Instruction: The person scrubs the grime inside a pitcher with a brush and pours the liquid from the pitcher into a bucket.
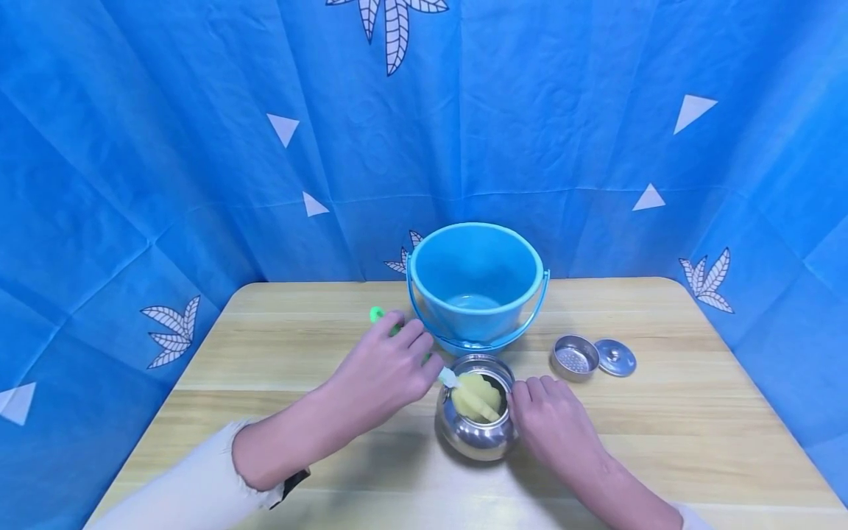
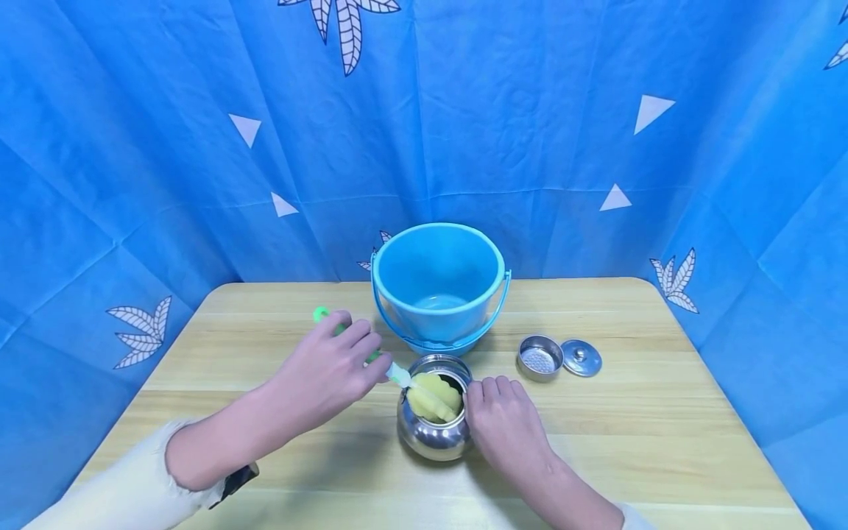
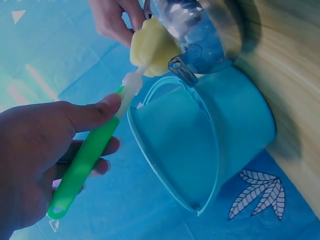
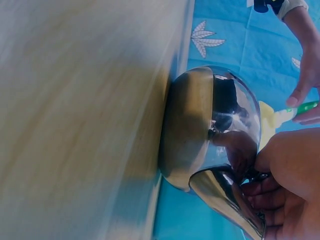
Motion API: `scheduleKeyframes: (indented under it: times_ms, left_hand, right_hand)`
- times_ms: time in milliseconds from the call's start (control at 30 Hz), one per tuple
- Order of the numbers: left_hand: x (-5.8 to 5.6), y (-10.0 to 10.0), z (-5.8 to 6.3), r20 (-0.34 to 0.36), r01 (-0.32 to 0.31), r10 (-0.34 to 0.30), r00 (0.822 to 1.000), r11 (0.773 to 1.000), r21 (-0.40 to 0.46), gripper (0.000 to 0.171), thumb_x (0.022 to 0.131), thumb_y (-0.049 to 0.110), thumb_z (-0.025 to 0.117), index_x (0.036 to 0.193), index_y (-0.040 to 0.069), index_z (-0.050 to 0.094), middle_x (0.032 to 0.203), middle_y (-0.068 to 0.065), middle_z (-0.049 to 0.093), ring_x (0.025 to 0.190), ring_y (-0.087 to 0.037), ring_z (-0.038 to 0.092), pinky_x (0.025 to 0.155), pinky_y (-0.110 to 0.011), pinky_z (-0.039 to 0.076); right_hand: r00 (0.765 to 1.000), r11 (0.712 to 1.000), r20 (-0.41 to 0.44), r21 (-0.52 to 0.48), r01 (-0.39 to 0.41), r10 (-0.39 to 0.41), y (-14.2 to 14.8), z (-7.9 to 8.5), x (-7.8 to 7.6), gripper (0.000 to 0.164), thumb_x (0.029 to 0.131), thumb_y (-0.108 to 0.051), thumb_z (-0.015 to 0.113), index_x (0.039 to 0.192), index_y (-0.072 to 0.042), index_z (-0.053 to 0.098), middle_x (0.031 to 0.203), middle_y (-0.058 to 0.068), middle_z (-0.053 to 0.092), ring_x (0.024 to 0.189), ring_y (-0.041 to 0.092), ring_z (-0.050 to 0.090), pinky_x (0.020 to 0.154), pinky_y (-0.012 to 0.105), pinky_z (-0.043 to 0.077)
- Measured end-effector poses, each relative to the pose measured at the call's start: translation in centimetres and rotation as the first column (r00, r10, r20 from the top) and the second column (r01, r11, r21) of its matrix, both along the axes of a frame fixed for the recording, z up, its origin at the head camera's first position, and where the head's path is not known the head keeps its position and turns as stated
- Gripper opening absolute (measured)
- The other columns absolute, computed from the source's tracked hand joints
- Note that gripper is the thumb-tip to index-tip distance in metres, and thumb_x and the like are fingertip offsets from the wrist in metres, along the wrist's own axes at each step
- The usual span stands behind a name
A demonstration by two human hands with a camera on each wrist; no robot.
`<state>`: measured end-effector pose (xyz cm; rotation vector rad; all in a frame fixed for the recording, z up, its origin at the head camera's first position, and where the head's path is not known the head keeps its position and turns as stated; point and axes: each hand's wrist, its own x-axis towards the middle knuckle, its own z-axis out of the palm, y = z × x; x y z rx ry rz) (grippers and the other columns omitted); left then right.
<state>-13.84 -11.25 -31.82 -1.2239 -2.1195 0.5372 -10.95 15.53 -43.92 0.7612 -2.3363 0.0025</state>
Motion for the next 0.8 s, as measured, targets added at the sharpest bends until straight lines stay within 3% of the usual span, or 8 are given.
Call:
scheduleKeyframes:
  times_ms: [200,500,800]
  left_hand:
    - [0.0,-0.7,-0.1,0.014,-0.002,0.001,1.0,0.999,0.053,0.012,0.09,0.009,0.075,0.086,0.019,0.072,0.092,-0.001,0.075,0.089,-0.021,0.065,0.089,-0.038,0.056]
    - [0.1,-1.4,-0.2,0.032,-0.015,0.013,0.999,0.997,0.08,0.012,0.088,0.013,0.079,0.098,0.02,0.077,0.096,0.0,0.076,0.093,-0.022,0.067,0.089,-0.04,0.058]
    - [0.0,-2.4,-0.2,0.018,-0.009,0.007,1.0,0.992,0.13,0.01,0.089,0.018,0.081,0.098,0.019,0.076,0.097,0.0,0.076,0.091,-0.022,0.067,0.087,-0.04,0.058]
  right_hand:
    - [1.0,1.0,0.005,0.005,0.012,-0.012,0.0,0.0,0.0,0.059,0.111,-0.022,0.015,0.077,-0.004,0.06,0.064,0.001,0.049,0.058,0.012,0.037,0.052,0.022,0.029]
    - [1.0,1.0,0.004,-0.002,0.015,-0.015,-0.1,0.1,0.1,0.057,0.111,-0.021,0.019,0.078,-0.003,0.061,0.064,0.002,0.05,0.058,0.012,0.038,0.052,0.022,0.03]
    - [1.0,1.0,0.004,0.002,0.017,-0.017,-0.2,0.0,0.1,0.055,0.111,-0.022,0.021,0.079,-0.002,0.061,0.065,0.003,0.052,0.058,0.013,0.039,0.051,0.023,0.032]
